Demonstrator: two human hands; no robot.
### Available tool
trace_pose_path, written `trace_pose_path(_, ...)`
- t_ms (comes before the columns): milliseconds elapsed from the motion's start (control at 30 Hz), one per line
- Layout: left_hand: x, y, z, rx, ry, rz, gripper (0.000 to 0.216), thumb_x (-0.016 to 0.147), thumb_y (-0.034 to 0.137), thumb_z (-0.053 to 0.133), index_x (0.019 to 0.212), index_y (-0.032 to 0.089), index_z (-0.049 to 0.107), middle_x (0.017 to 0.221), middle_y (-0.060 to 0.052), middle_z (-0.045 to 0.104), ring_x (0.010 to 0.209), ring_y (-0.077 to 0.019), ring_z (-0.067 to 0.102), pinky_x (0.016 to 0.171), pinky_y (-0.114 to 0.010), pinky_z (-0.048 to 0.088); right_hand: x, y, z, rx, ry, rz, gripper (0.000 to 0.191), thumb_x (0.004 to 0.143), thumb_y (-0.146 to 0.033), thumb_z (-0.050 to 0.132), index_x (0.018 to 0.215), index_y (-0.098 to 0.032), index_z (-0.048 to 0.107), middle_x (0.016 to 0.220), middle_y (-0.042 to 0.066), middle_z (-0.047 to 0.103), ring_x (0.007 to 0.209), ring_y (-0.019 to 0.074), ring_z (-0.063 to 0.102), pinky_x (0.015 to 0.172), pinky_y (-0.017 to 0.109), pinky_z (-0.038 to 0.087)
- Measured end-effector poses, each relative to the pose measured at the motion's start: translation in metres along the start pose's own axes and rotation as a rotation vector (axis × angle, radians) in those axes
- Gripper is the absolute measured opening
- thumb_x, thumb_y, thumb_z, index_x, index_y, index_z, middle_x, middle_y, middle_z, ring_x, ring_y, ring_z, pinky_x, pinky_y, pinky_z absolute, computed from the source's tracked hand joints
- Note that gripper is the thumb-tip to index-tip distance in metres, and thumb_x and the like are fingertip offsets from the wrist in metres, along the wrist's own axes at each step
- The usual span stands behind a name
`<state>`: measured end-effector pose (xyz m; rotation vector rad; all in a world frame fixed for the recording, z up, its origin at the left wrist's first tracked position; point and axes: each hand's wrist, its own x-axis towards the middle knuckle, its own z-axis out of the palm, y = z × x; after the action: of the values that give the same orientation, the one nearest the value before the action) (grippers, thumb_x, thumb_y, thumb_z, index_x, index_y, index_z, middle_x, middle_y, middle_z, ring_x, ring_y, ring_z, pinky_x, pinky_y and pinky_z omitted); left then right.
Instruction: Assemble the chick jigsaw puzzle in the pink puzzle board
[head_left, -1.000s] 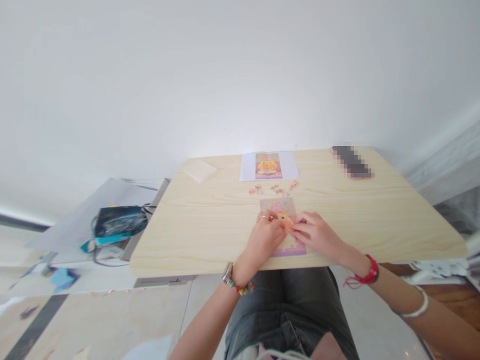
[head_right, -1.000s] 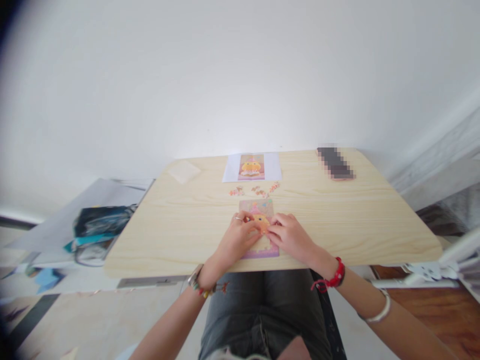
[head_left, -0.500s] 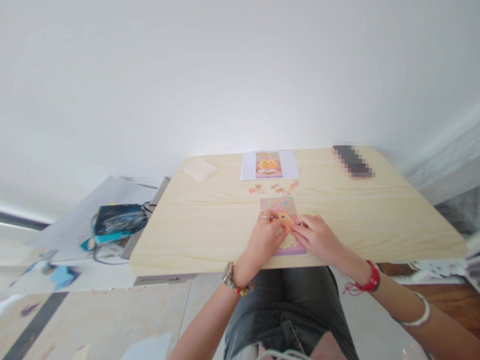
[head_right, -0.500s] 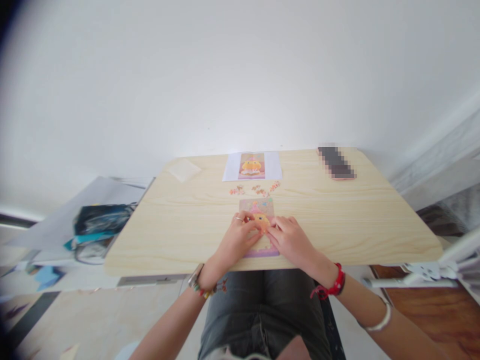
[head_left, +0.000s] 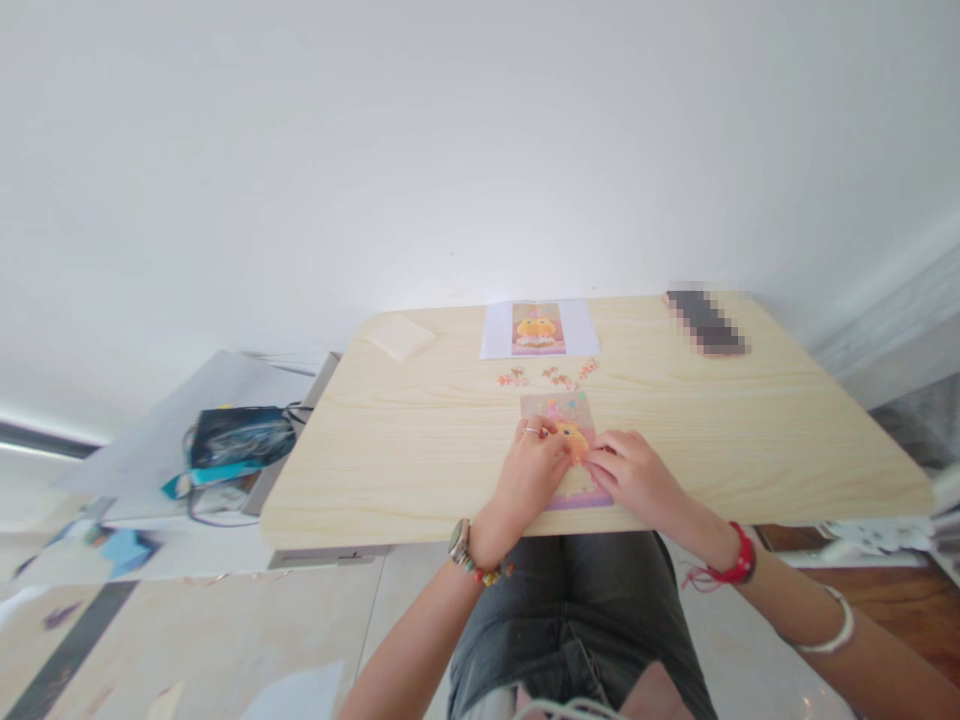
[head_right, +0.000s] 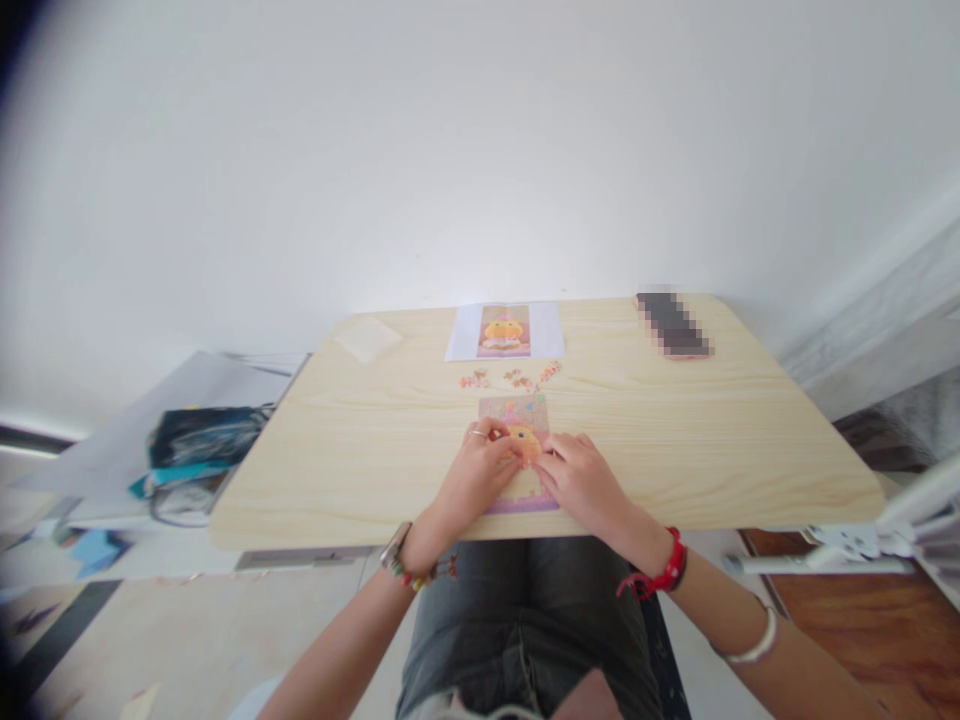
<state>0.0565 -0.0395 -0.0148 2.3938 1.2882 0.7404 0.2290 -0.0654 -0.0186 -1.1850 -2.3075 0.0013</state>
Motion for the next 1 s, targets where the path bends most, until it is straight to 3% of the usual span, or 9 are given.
trace_pose_path(267, -0.002, -0.008, -0.015, -0.012, 0.070, -0.067, 0.008, 0.075, 0.017, 0.054, 0.082, 0.019, 0.059, 0.092, -0.005, 0.047, 0.083, -0.0177, 0.045, 0.079, -0.036, 0.043, 0.004, 0.017, -0.013, 0.137, -0.024, 0.119, 0.016, 0.082, -0.018, 0.047, 0.081, -0.020, 0.063, 0.080, 0.004, 0.058, 0.075, 0.0156, 0.054, 0.069, 0.031, 0.044)
trace_pose_path(400, -0.006, -0.025, -0.032, 0.024, 0.136, -0.138, 0.010, 0.075, 0.018, 0.055, 0.083, 0.018, 0.060, 0.091, -0.006, 0.047, 0.086, -0.0189, 0.046, 0.080, -0.037, 0.042, 0.019, 0.050, -0.022, 0.154, 0.020, 0.145, 0.016, 0.080, -0.018, 0.048, 0.078, -0.019, 0.063, 0.078, 0.003, 0.058, 0.071, 0.0147, 0.055, 0.065, 0.028, 0.045)
trace_pose_path(600, -0.014, -0.046, -0.037, 0.060, 0.139, -0.183, 0.012, 0.073, 0.016, 0.055, 0.084, 0.018, 0.060, 0.090, -0.005, 0.047, 0.087, -0.0192, 0.048, 0.082, -0.038, 0.042, 0.057, 0.100, -0.014, 0.072, -0.071, 0.188, 0.016, 0.077, -0.016, 0.049, 0.083, -0.016, 0.064, 0.079, 0.005, 0.057, 0.067, 0.0142, 0.054, 0.064, 0.028, 0.044)
trace_pose_path(833, -0.017, -0.049, -0.034, 0.082, 0.124, -0.207, 0.013, 0.074, 0.017, 0.053, 0.084, 0.017, 0.061, 0.089, -0.006, 0.048, 0.087, -0.0202, 0.049, 0.081, -0.038, 0.043, 0.087, 0.121, -0.007, 0.085, -0.253, 0.045, 0.028, 0.078, -0.017, 0.048, 0.104, -0.018, 0.059, 0.095, 0.008, 0.050, 0.083, 0.0172, 0.053, 0.075, 0.029, 0.043)
trace_pose_path(1000, -0.018, -0.050, -0.033, 0.085, 0.120, -0.203, 0.014, 0.074, 0.018, 0.053, 0.086, 0.018, 0.060, 0.090, -0.006, 0.048, 0.087, -0.0200, 0.049, 0.081, -0.038, 0.043, 0.102, 0.117, -0.004, 0.042, -0.418, -0.114, 0.016, 0.078, -0.018, 0.049, 0.089, -0.018, 0.061, 0.093, 0.007, 0.048, 0.075, 0.0146, 0.051, 0.071, 0.026, 0.041)
